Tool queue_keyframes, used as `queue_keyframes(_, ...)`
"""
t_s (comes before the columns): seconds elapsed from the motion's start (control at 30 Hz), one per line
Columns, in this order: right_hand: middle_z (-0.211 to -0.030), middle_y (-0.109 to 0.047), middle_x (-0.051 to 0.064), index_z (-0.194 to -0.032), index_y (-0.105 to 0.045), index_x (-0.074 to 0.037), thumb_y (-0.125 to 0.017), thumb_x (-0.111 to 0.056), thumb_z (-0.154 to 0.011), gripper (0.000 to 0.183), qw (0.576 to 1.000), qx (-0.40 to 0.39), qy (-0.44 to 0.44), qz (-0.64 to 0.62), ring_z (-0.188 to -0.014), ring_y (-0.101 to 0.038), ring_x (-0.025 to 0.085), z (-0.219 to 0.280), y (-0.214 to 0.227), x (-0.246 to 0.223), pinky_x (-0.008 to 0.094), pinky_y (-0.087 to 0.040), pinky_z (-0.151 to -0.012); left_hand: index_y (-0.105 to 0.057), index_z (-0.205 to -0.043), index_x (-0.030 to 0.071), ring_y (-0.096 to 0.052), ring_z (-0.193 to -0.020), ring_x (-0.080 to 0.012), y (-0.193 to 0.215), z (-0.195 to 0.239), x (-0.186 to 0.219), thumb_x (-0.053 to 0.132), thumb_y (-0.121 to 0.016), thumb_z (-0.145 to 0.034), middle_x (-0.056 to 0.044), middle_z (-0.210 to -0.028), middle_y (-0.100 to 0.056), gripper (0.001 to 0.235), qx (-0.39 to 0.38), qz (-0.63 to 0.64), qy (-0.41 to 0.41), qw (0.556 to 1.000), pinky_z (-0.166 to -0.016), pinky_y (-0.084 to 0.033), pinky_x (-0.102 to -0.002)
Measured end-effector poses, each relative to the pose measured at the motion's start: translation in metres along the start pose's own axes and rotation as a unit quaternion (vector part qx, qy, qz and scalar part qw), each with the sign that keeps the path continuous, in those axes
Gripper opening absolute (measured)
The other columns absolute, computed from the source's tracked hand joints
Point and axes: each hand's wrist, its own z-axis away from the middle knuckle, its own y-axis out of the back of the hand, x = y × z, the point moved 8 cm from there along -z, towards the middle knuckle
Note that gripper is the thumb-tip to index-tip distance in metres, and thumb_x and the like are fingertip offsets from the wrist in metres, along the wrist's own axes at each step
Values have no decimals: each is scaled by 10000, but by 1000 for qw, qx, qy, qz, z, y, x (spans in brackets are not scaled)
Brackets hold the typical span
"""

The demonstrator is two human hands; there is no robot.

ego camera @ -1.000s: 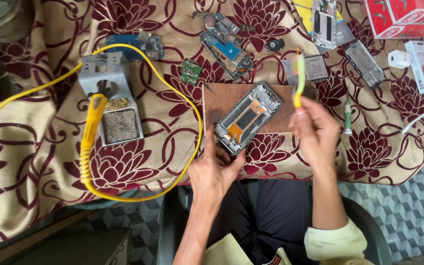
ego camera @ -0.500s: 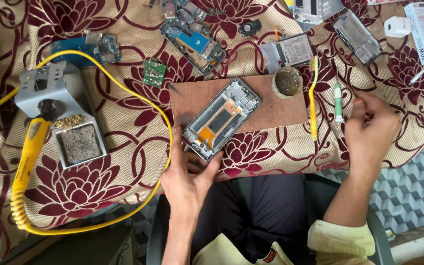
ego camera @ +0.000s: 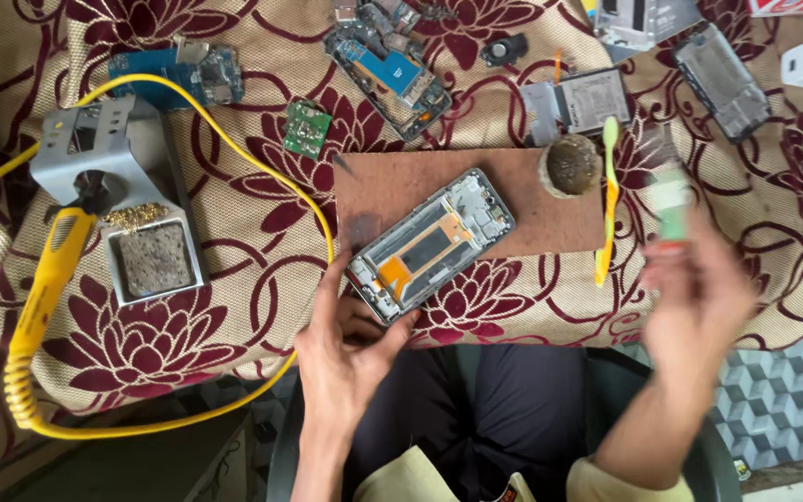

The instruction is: The person scrubs the interior of a disassembled mobile phone casing using a yellow toothbrush, then switches to a green toothbrush to continue cleaning the same area. The person holds the casing with one hand and scrubs with the other.

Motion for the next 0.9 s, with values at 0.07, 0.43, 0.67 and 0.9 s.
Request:
queue_keyframes(0.07, -886, -705, 68, -1274, -686, 40, -583, 53, -936, 353, 995, -58, 46, -73, -728, -654, 86, 16, -38, -11, 214, -534, -695, -444, -1496, 83, -756, -595, -110, 0, 0, 0, 142, -901, -667, -46, -688, -743, 949, 1, 2, -1, 1000, -541, -616, -250)
queue_keyframes(0.43, -905, -660, 117, -1059, -606, 12, -675, -28, -927, 155, 899, -17, 22, -437, -692, -663, 122, 30, -131, 1, 255, -531, -565, -487, -1464, 83, -735, -544, -98, -3, 0, -11, 181, -932, -644, -23, -699, -710, 938, 15, -18, 13, 1000, -442, -589, -224)
queue_keyframes(0.67, -1035, -658, 214, -1110, -577, 119, -735, -3, -897, 292, 978, -118, 88, -149, -812, -692, 189, 33, -132, 0, 304, -585, -724, -500, -1444, 64, -721, -511, -64, -4, 1, -13, 191, -939, -640, 8, -676, -713, 925, 20, -11, -4, 1000, -410, -550, -191)
queue_keyframes(0.9, -848, -664, 145, -987, -609, 110, -615, 93, -936, 55, 983, -90, 71, -145, -591, -628, 115, 35, -133, 4, 250, -541, -560, -500, -1437, 35, -682, -458, -41, -4, 0, -11, 197, -940, -630, 46, -592, -695, 933, 21, -43, -25, 999, -423, -548, -171)
